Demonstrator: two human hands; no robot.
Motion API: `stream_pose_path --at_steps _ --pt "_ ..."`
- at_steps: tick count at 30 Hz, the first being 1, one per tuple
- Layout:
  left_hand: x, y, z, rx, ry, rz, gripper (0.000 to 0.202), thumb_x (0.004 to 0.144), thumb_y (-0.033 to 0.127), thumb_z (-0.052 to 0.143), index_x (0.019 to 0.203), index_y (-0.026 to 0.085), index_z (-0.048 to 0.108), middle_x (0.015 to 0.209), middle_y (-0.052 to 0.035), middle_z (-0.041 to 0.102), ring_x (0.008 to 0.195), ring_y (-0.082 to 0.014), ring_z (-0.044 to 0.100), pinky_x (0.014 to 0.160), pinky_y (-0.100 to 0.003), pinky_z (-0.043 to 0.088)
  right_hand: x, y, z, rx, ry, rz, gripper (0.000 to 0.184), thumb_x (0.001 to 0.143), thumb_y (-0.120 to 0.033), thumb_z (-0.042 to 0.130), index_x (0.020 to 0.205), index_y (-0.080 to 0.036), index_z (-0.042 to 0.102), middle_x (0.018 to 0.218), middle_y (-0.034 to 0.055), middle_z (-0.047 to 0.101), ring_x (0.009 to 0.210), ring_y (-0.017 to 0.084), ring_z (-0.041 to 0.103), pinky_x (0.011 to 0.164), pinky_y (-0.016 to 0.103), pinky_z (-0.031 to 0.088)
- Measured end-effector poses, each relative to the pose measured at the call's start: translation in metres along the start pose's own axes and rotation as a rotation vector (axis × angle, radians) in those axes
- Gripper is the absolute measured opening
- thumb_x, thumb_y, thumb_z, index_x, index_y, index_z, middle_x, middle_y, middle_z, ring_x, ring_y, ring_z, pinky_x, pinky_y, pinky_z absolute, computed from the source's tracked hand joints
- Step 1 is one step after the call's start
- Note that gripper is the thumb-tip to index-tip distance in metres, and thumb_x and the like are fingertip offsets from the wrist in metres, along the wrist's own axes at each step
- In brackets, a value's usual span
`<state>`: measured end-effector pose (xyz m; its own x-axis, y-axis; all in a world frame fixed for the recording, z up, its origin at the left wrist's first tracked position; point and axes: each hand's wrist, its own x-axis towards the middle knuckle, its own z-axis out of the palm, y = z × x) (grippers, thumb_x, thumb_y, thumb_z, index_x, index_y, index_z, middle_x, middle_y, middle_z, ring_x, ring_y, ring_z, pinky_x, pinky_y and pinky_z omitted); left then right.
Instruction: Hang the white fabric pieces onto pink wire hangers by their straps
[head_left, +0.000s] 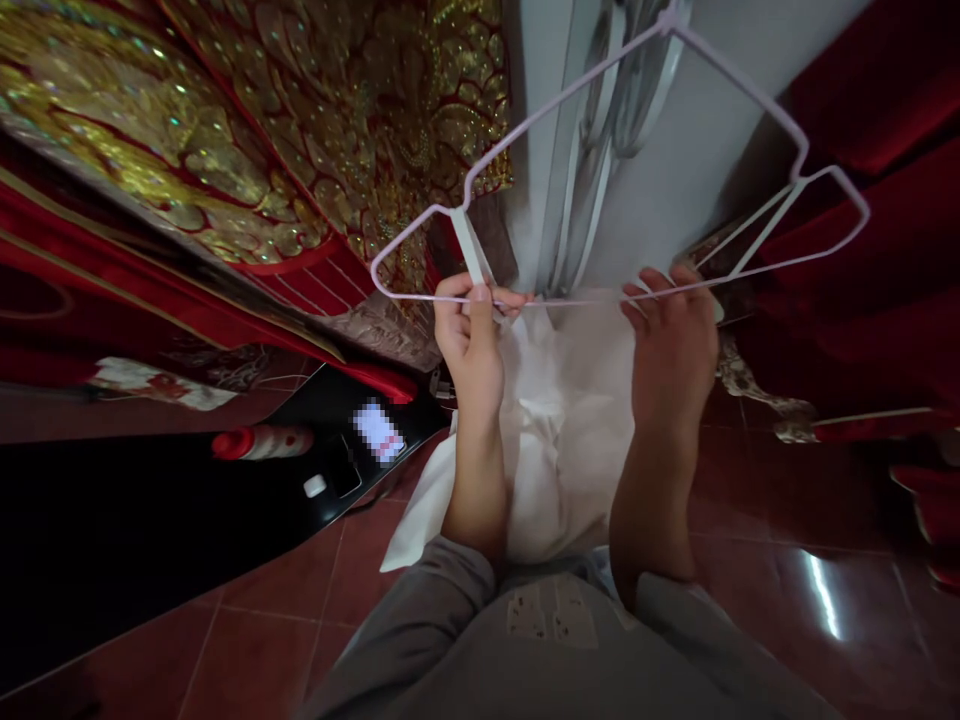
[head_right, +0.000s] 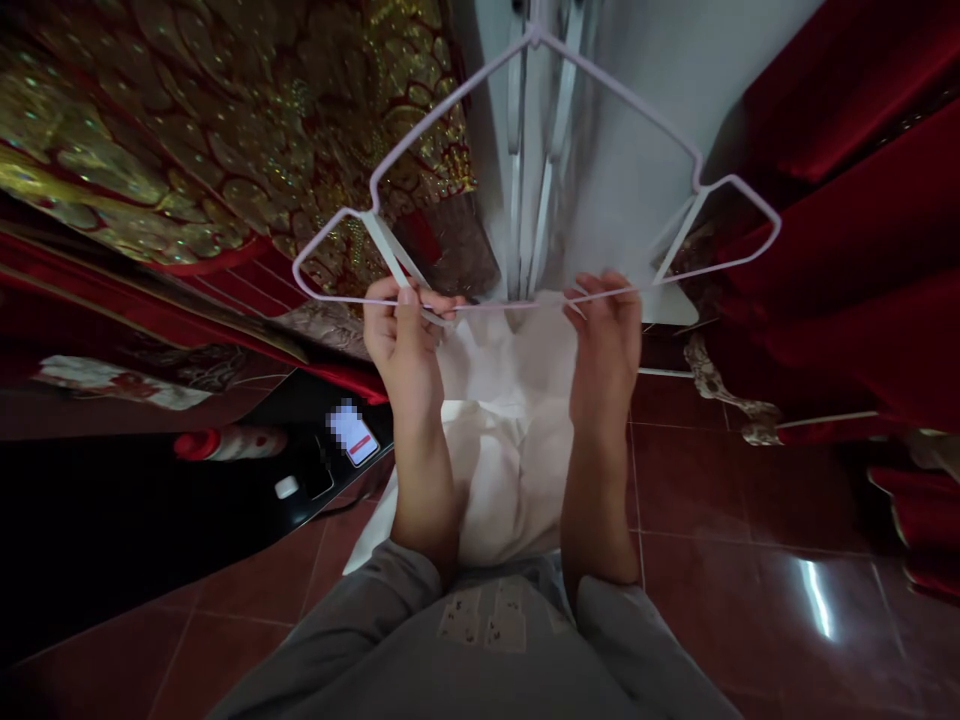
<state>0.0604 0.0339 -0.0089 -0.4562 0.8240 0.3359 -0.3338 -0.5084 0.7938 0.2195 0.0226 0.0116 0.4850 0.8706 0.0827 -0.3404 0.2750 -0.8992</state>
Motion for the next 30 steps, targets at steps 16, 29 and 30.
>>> stream_pose_path --at_steps 16,29,30 --pt "-0.005 0.022 -0.047 0.386 -0.133 0.008 0.02 0.093 0.04 0.092 0.088 0.021 0.087 0.083 -0.0031 0.081 0.073 -0.0127 0.068 0.069 -0.023 0.051 -0.002 0.035 0.002 0.162 -0.292 0.018 0.041 0.094 -0.064 0.075 0.091 -0.028 0.056 0.084 -0.0014 0.062 0.093 0.017 0.075 0.078 0.032 0.069" --pt "0.023 0.093 -0.038 0.027 -0.193 -0.099 0.027 0.105 0.051 0.074 0.12 0.032 0.086 0.128 0.0002 0.084 0.068 -0.0103 0.062 0.057 -0.025 0.052 0.001 0.034 0.006 0.171 -0.243 0.007 0.047 0.091 -0.067 0.076 0.089 -0.026 0.053 0.078 -0.0041 0.06 0.083 0.012 0.073 0.069 0.026 0.063" --pt "0.029 0.091 -0.047 0.037 -0.113 -0.064 0.025 0.112 0.046 0.065 0.121 0.035 0.085 0.136 0.004 0.082 0.077 -0.0116 0.069 0.061 -0.025 0.054 0.001 0.034 0.005 0.165 -0.243 0.007 0.047 0.091 -0.067 0.076 0.089 -0.026 0.053 0.079 -0.004 0.06 0.084 0.013 0.073 0.069 0.026 0.063"
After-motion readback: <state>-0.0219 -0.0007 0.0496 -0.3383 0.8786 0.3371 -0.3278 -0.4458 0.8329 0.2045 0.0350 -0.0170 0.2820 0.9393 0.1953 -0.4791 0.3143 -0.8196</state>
